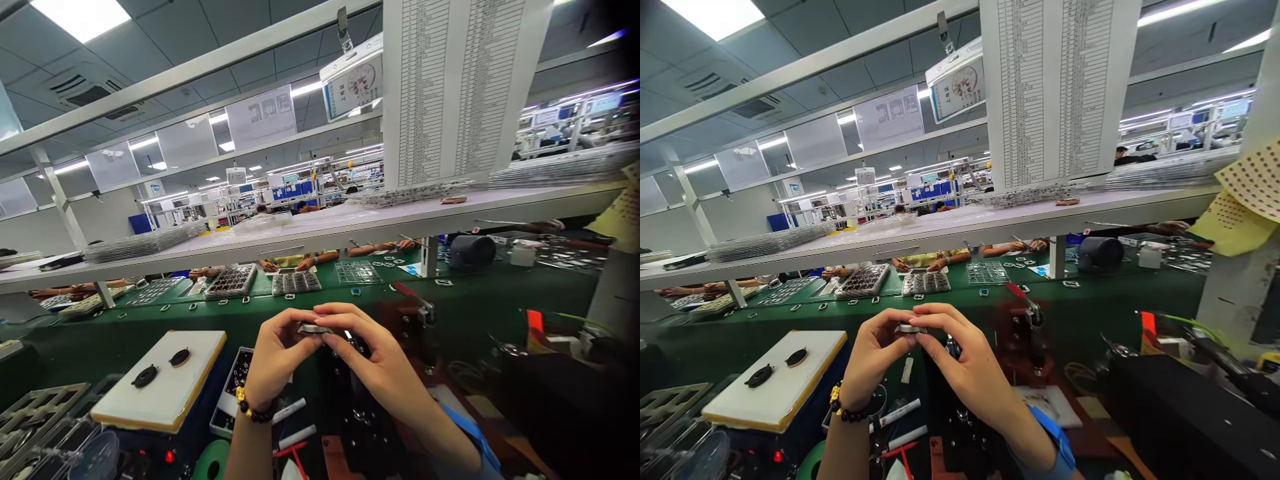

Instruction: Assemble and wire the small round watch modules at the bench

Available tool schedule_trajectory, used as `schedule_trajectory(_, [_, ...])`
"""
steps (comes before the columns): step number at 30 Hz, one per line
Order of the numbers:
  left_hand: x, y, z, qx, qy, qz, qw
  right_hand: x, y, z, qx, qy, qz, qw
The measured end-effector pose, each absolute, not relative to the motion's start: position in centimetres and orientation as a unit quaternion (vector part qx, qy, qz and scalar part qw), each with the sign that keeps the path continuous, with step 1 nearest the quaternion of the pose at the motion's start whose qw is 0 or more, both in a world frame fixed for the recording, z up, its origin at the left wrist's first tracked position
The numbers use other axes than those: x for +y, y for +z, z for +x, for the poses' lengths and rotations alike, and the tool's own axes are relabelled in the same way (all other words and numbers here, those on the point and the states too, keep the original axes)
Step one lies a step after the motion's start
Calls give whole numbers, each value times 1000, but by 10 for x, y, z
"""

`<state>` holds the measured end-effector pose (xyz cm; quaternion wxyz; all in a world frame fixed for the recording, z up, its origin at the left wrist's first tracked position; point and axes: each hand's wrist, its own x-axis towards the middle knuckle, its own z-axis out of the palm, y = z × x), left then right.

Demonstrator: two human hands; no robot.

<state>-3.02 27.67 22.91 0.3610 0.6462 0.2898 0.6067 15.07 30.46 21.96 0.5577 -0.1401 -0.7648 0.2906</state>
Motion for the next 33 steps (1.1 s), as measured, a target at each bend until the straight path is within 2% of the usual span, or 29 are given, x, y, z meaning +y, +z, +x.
schedule_trajectory(6, [275, 231, -33, 263, 605, 644, 388, 300, 222, 153, -770, 274, -140, 558])
schedule_trajectory(12, [274, 215, 18, 225, 602, 569, 512, 297, 220, 169, -760, 299, -126, 564])
schedule_trajectory(16, [269, 195, 74, 206, 639, 481, 564, 300, 222, 178, -595, 367, -100, 708])
schedule_trajectory(18, [266, 187, 88, 222, 638, 452, 583, 305, 228, 182, -506, 416, -99, 749])
schedule_trajectory(22, [264, 180, 92, 248, 592, 441, 628, 318, 238, 193, -422, 518, -72, 741])
schedule_trajectory(26, [264, 177, 91, 271, 588, 436, 625, 327, 237, 197, -400, 582, -11, 708])
schedule_trajectory(33, [266, 173, 95, 262, 599, 429, 623, 331, 235, 190, -416, 587, -5, 695])
